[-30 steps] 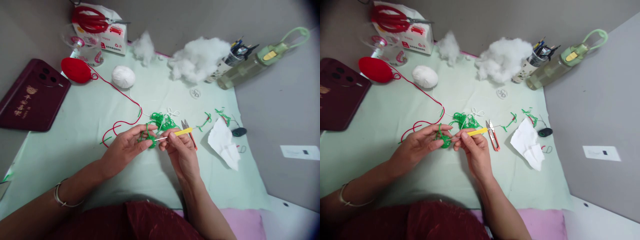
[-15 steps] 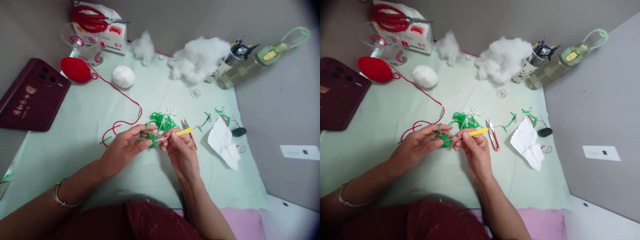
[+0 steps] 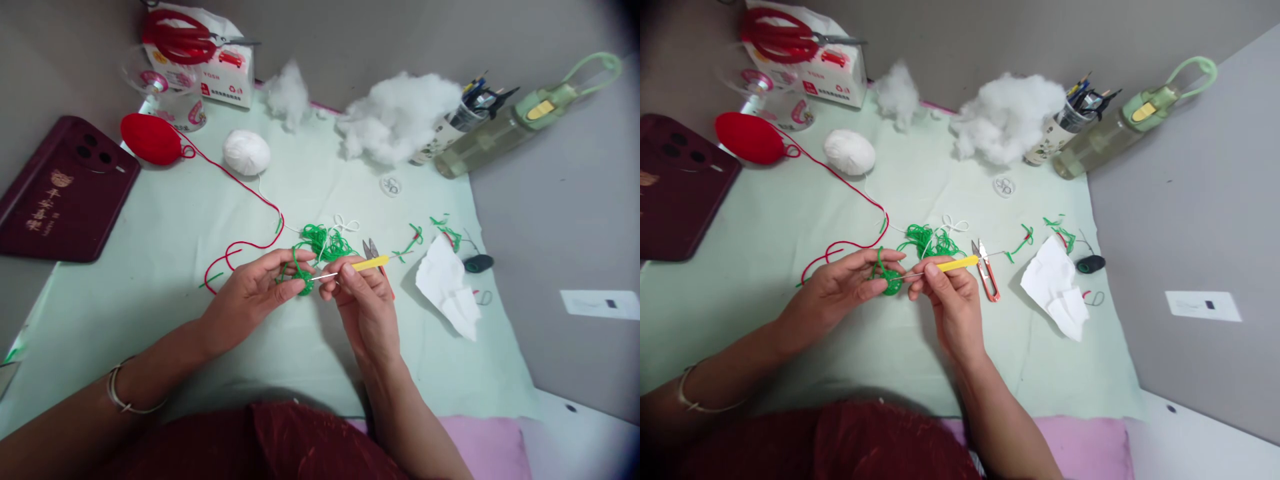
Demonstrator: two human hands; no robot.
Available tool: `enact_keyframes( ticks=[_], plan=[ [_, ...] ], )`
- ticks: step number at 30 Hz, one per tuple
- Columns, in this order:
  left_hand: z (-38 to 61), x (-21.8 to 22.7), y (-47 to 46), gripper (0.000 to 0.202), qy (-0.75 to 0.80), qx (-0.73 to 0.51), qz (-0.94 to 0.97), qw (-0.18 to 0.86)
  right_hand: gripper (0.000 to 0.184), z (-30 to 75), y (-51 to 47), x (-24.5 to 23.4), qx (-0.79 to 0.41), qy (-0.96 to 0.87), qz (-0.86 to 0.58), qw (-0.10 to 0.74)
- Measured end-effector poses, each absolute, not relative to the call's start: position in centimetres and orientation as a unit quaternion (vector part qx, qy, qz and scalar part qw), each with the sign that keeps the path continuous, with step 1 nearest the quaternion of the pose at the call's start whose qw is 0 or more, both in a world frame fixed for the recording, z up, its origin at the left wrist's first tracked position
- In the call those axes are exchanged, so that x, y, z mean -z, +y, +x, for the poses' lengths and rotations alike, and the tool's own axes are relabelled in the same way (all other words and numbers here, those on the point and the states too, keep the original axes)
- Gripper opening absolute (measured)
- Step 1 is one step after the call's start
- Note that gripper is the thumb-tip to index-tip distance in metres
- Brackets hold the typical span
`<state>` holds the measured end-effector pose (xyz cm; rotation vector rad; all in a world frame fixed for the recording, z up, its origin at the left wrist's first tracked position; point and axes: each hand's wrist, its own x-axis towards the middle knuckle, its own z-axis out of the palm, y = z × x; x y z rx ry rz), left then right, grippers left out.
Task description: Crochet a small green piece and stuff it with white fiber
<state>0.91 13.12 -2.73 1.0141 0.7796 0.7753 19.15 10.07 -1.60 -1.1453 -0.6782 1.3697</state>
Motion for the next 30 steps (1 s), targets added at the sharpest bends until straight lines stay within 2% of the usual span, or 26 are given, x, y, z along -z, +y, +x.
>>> enact_keyframes(
  ticks=[24,30],
  plan=[
    [0.76,2.68,13.20,0.031,0.357,-0.344,0.464,0.734,0.013,18.87,9.92,1.53,-0.574,-0.310,-0.488,0.580],
    [0.72,2.97,13.15,0.030,0.312,-0.352,0.434,0.768,0.014,18.97,10.07,1.64,-0.619,-0.286,-0.462,0.567]
  ],
)
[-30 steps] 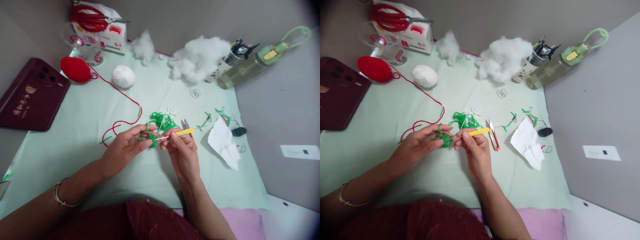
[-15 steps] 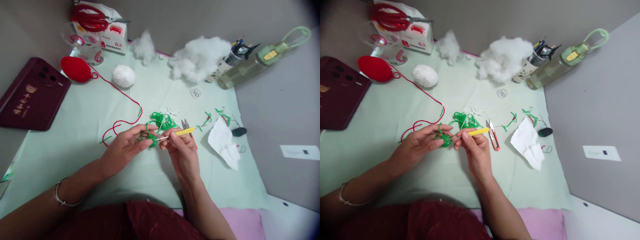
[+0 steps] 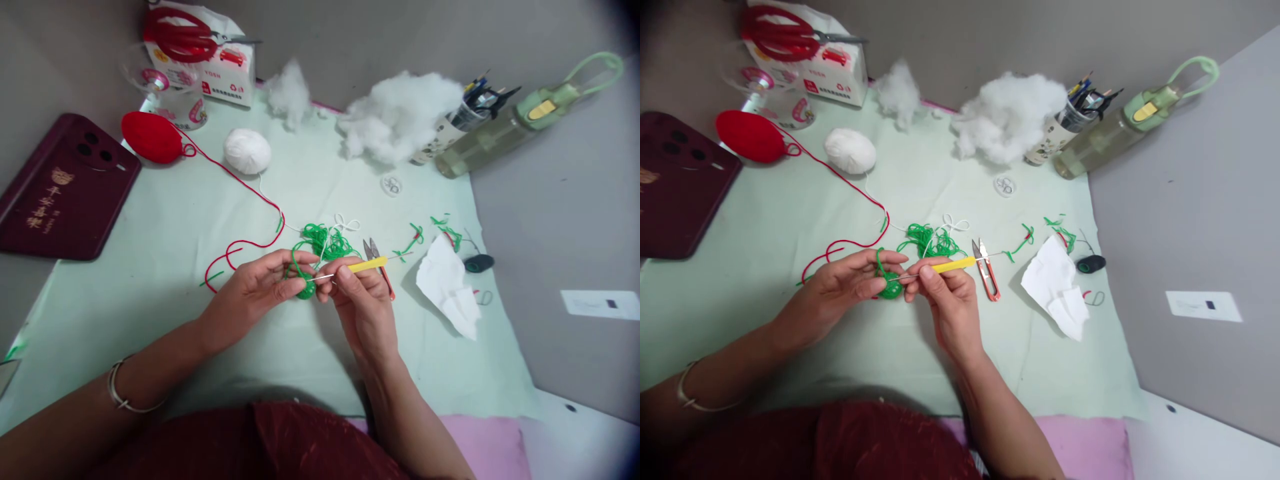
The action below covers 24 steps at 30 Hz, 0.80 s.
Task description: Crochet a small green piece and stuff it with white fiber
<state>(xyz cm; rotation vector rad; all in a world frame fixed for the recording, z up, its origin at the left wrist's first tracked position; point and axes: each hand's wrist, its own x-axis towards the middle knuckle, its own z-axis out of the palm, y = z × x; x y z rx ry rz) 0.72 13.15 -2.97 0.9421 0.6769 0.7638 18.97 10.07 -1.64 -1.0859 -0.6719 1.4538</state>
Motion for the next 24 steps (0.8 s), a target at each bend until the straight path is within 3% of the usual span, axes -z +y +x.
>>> enact_keyframes(
  ticks=[10,24],
  plan=[
    [0.88,3.15,12.96,0.029,0.268,-0.366,0.393,0.800,0.019,19.29,10.36,2.03,-0.713,-0.219,-0.406,0.529],
    [0.80,2.84,12.66,0.045,0.282,-0.356,0.408,0.792,0.024,19.33,10.31,2.18,-0.790,-0.166,-0.363,0.465]
  ],
)
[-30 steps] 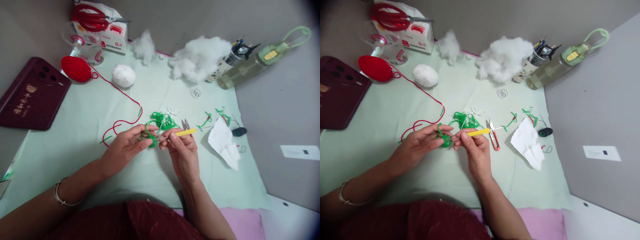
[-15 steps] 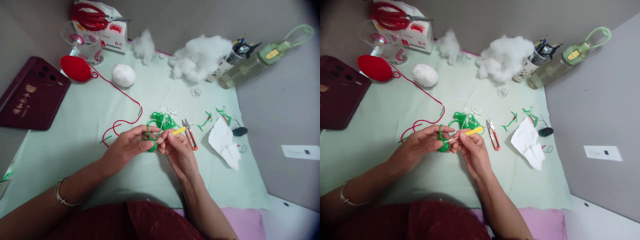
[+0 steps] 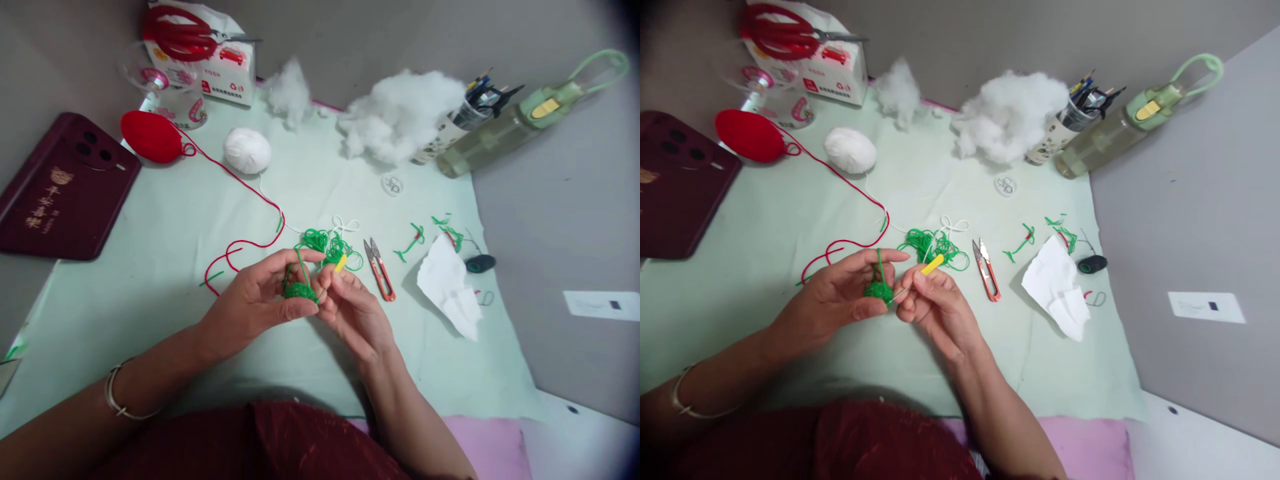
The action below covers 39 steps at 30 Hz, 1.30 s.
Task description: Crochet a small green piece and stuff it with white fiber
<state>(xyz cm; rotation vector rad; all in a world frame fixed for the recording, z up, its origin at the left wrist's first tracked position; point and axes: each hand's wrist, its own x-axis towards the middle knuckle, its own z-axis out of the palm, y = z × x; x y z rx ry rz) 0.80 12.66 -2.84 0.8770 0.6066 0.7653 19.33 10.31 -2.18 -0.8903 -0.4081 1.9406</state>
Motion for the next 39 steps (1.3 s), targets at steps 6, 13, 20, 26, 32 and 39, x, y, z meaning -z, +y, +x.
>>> enact_keyframes(
  ticks=[6,13,20,26,32,39],
  plan=[
    [1.4,2.9,12.9,0.046,0.310,-0.381,0.344,0.800,0.020,19.0,10.6,2.3,-0.782,-0.123,-0.368,0.487],
    [1.5,3.1,13.1,0.043,0.350,-0.373,0.345,0.787,0.019,18.7,10.4,2.5,-0.742,-0.136,-0.386,0.531],
    [1.3,3.3,12.9,0.045,0.358,-0.358,0.366,0.780,0.009,18.1,9.4,2.3,-0.586,-0.294,-0.438,0.615],
    [1.5,2.7,12.9,0.052,0.350,-0.356,0.347,0.794,0.009,18.2,9.6,2.4,-0.574,-0.309,-0.452,0.609],
    [1.5,2.2,13.2,0.074,0.374,-0.346,0.352,0.785,0.011,18.2,9.6,2.0,-0.575,-0.305,-0.471,0.595],
    [1.5,2.4,13.0,0.050,0.360,-0.337,0.355,0.794,0.010,18.0,8.9,2.3,-0.481,-0.392,-0.489,0.613]
  ],
)
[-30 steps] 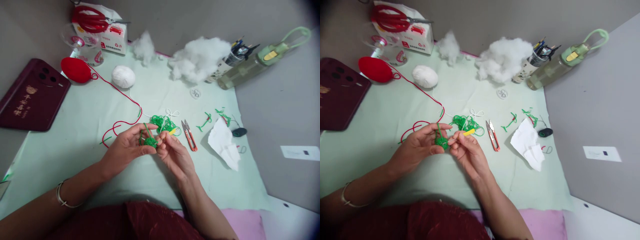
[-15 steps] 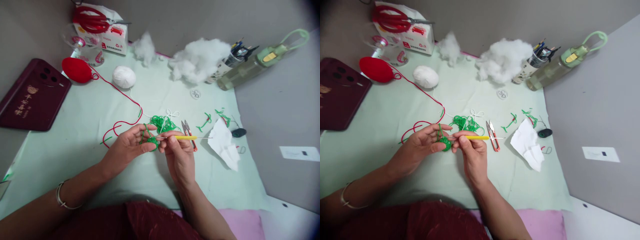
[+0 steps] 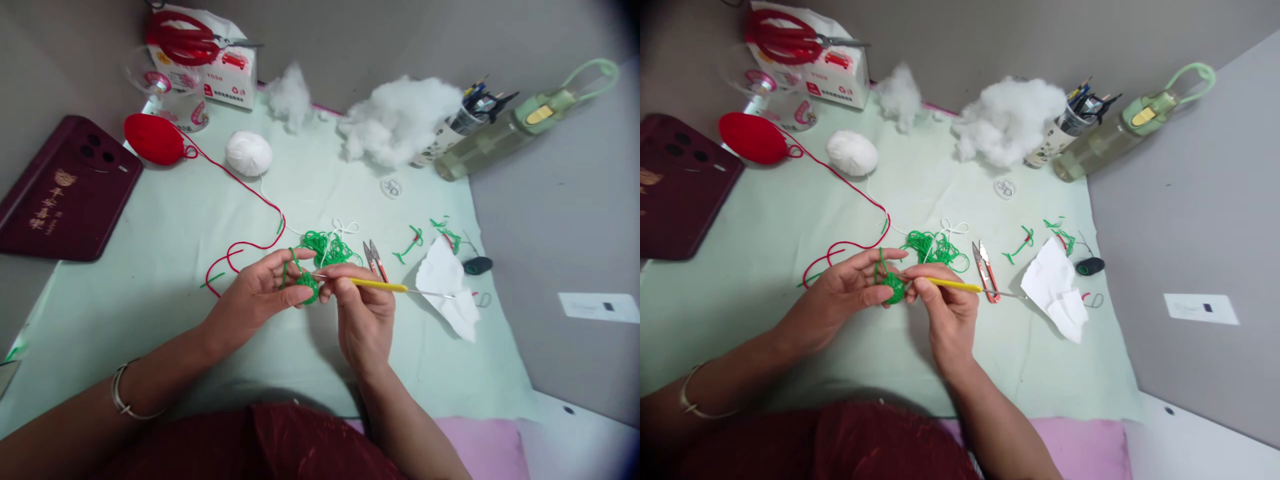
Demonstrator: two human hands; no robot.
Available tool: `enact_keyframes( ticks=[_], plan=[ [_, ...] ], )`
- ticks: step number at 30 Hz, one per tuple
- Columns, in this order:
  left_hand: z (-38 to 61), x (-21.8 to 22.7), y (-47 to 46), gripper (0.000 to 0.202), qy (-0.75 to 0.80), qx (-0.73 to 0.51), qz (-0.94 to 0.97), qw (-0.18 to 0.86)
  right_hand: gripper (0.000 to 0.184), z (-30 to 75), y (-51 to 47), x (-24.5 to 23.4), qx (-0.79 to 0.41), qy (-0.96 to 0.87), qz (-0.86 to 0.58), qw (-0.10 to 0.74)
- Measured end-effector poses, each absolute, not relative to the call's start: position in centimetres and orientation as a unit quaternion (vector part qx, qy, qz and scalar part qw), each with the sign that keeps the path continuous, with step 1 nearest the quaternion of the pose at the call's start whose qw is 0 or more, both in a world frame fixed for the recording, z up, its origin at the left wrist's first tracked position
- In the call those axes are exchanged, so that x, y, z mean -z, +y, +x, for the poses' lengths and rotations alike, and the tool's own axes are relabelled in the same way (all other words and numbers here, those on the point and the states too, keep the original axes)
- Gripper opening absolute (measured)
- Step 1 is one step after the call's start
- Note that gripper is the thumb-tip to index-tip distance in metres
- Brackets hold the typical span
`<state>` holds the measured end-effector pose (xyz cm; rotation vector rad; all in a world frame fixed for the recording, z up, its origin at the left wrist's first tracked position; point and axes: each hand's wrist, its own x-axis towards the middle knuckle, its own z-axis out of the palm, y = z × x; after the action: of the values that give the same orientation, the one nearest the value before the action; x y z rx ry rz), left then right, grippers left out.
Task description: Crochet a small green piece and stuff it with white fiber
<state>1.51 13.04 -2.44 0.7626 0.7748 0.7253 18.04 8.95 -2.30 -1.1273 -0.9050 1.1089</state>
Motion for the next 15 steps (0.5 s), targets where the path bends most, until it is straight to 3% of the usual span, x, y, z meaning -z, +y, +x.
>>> enact_keyframes(
  ticks=[6,15],
  plan=[
    [1.66,2.42,12.97,0.038,0.336,-0.345,0.346,0.805,0.012,17.93,8.86,2.40,-0.452,-0.409,-0.500,0.615],
    [1.64,2.00,12.93,0.076,0.361,-0.328,0.363,0.794,0.009,18.35,9.28,2.15,-0.522,-0.358,-0.491,0.598]
  ],
)
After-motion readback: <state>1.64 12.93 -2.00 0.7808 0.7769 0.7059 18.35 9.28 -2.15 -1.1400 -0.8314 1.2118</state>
